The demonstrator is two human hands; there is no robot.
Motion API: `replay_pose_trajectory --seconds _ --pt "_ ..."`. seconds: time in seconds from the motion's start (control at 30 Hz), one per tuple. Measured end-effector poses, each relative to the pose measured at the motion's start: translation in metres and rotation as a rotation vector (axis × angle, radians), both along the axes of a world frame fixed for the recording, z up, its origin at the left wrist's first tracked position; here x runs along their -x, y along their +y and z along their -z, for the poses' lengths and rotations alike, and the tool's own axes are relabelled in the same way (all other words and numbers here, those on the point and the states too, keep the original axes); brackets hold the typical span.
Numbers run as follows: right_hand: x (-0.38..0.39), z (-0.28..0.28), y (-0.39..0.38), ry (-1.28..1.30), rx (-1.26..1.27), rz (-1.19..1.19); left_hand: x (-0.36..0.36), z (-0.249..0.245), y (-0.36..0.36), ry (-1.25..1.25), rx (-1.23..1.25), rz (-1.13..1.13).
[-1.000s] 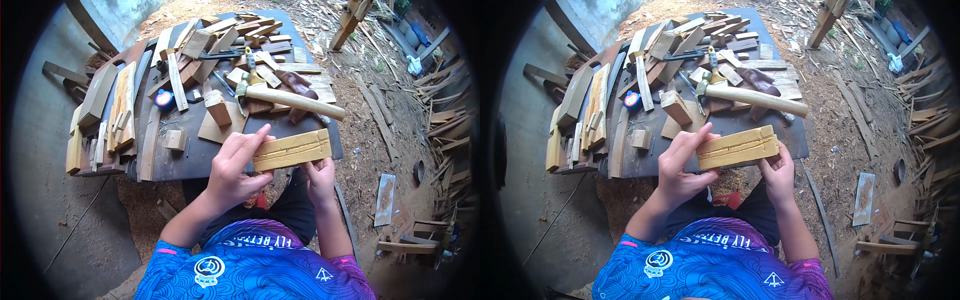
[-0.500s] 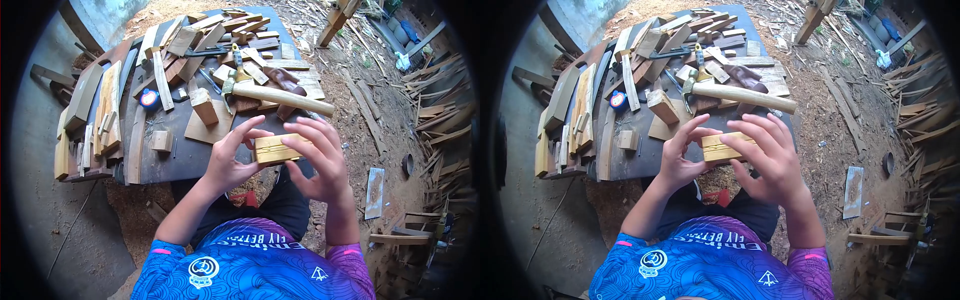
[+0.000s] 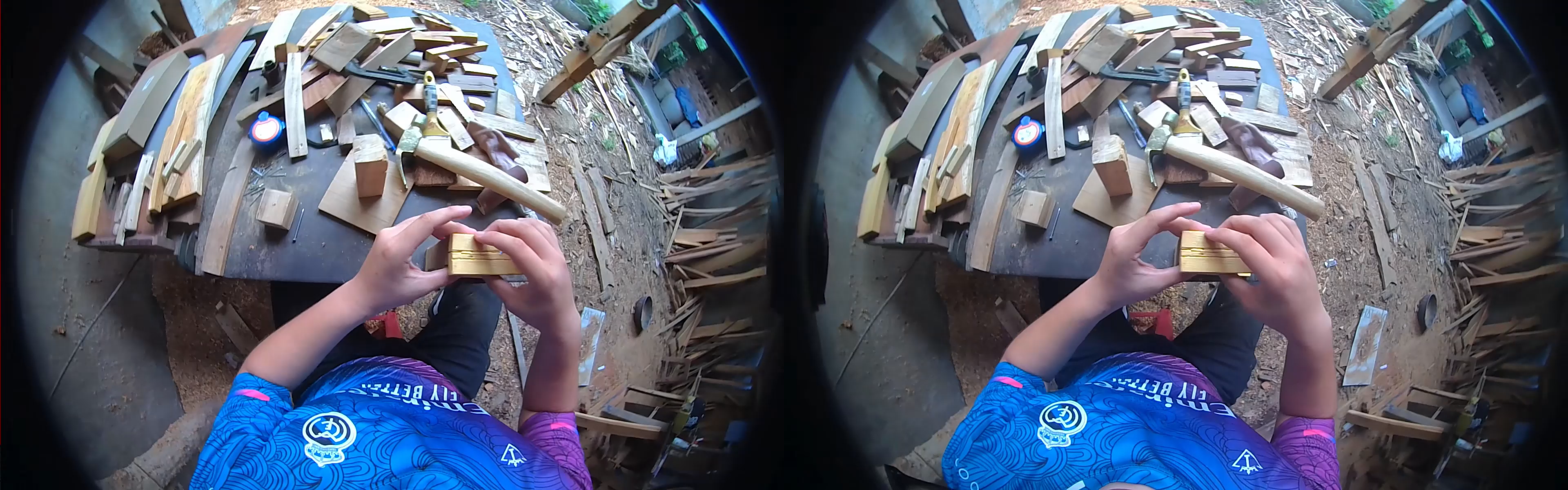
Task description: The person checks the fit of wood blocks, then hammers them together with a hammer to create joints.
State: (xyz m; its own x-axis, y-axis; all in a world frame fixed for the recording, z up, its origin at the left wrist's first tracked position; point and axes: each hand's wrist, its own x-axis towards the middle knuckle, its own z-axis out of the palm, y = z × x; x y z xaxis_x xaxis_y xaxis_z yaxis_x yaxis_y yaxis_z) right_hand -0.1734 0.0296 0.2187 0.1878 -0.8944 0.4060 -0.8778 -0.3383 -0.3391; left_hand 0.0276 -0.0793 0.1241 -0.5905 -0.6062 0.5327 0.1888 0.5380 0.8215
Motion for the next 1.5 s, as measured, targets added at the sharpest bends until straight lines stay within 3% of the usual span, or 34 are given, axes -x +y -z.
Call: replay_pose_trajectory --seconds 0.23,0.57,0.7,0.8,0.87,0.97,1.0,1.03,1.1,1.33,1.5 --pt "-0.002 0.001 -0.005 0.056 0.028 -0.007 0.004 0.006 0.004 0.118 -0.087 -0.039" --pt "-0.011 0.001 -0.007 0.141 -0.048 0.011 0.001 0.017 0.006 0.076 -0.127 -0.069" --pt "-0.012 0.004 -0.007 0.149 -0.036 0.033 -0.005 0.018 0.007 0.029 -0.076 -0.083" --pt "-0.015 0.003 -0.007 0.170 -0.029 0.044 -0.028 0.015 0.002 -0.009 0.127 -0.210" --pt "-0.014 0.003 -0.005 0.169 -0.034 0.056 -0.059 0.011 -0.006 -0.099 0.253 -0.295" --pt "-0.014 0.006 -0.002 0.184 -0.036 0.076 -0.111 0.011 -0.031 -0.245 0.354 -0.612" --pt "-0.015 0.006 -0.002 0.203 -0.026 0.083 -0.129 0.014 -0.043 -0.268 0.322 -0.719" --pt "-0.016 0.007 -0.001 0.223 -0.014 0.090 -0.143 0.005 -0.049 -0.356 0.067 -0.808" --pt "-0.017 0.006 -0.002 0.234 -0.013 0.101 -0.191 0.012 -0.082 -0.670 0.147 -0.897" --pt "-0.019 -0.003 0.006 0.214 0.005 0.124 -0.203 0.026 -0.140 -0.894 0.203 -0.881" --pt "-0.008 -0.007 0.025 0.085 0.120 0.168 -0.205 0.026 -0.161 -0.898 0.256 -0.966"
